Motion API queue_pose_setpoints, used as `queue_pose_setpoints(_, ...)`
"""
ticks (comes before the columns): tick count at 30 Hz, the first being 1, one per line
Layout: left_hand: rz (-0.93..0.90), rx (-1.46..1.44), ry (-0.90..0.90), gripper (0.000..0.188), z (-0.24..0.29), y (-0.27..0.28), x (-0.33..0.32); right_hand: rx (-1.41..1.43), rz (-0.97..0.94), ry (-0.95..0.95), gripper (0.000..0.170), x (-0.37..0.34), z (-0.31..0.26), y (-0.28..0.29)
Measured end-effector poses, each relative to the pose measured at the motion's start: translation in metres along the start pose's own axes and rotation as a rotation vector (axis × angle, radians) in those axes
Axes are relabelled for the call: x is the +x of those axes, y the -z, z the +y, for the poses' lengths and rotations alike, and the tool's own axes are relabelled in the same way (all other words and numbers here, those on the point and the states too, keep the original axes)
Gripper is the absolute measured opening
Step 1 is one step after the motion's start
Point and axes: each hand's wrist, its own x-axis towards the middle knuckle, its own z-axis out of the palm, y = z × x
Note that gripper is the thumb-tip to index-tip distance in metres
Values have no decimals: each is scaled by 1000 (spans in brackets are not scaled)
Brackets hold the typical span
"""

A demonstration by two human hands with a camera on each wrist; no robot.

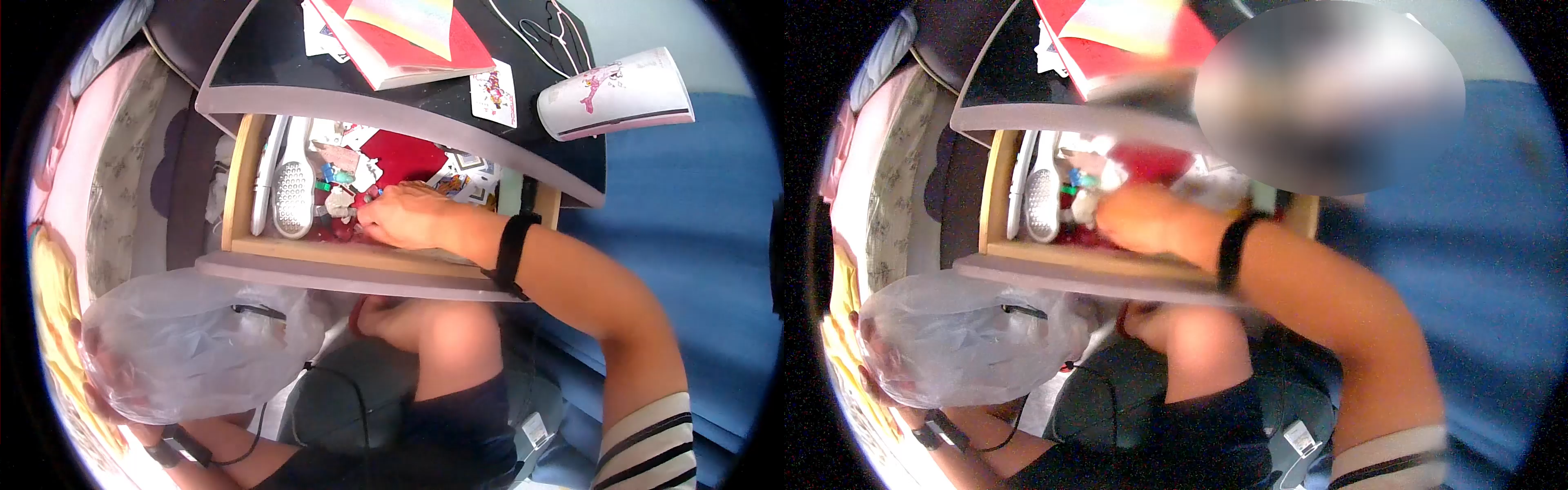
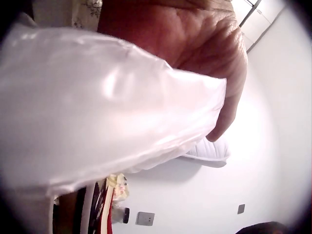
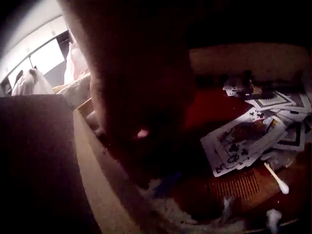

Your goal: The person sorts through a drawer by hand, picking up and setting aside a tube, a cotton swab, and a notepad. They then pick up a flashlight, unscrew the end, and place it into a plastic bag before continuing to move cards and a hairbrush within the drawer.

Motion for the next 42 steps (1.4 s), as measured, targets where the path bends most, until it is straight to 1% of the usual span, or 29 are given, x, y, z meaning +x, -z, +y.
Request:
queue_pose_setpoints(1,-18,138,3,73,3,3,1,-8,-15,-14,17,0,-1,0)
queue_pose_setpoints(3,-35,292,4,73,7,4,1,137,-41,-39,18,-4,2,10)
queue_pose_setpoints(4,-44,328,8,73,8,3,1,210,-55,-52,19,-5,3,14)
queue_pose_setpoints(7,-77,389,36,72,7,0,1,280,39,-65,21,-5,0,17)
queue_pose_setpoints(8,-86,402,45,72,6,-1,2,230,-49,-151,23,-1,-4,16)
queue_pose_setpoints(11,-104,430,66,72,2,-2,3,97,-36,-156,24,10,-3,-6)
queue_pose_setpoints(12,-110,438,76,72,3,-2,4,87,29,-148,20,14,-7,-7)
queue_pose_setpoints(15,-134,434,93,72,6,-3,5,64,-150,-136,18,9,-9,9)
queue_pose_setpoints(16,-152,430,103,72,5,-4,6,16,-210,-74,17,7,-8,18)
queue_pose_setpoints(19,-238,405,155,71,0,-8,11,531,-222,-209,24,2,20,20)
queue_pose_setpoints(21,-338,366,215,71,-8,-14,14,1157,210,-280,26,-5,47,16)
queue_pose_setpoints(23,-225,426,140,71,4,-6,9,1377,441,-582,23,-7,57,14)
queue_pose_setpoints(25,-156,459,101,71,7,-4,7,1277,481,-599,20,-9,59,10)
queue_pose_setpoints(27,-118,481,80,71,8,-2,5,871,322,-321,18,-4,60,-5)
queue_pose_setpoints(28,-104,490,72,71,8,-3,4,741,321,-157,16,1,57,-12)
queue_pose_setpoints(29,-92,495,66,71,8,-3,4,431,348,-73,16,8,54,-18)
queue_pose_setpoints(32,-43,520,36,71,7,-4,2,272,83,-268,16,14,16,1)
queue_pose_setpoints(33,-20,531,23,71,7,-3,2,198,71,-173,18,14,12,1)
queue_pose_setpoints(35,38,555,-14,71,7,-3,1,59,81,-234,21,15,2,2)
queue_pose_setpoints(38,138,599,-80,71,6,-5,1,172,-21,-280,19,15,6,2)
queue_pose_setpoints(41,253,640,-141,71,4,-6,0,187,-25,-242,16,10,24,1)
queue_pose_setpoints(42,294,652,-163,71,2,-7,1,142,-33,-229,11,8,30,0)
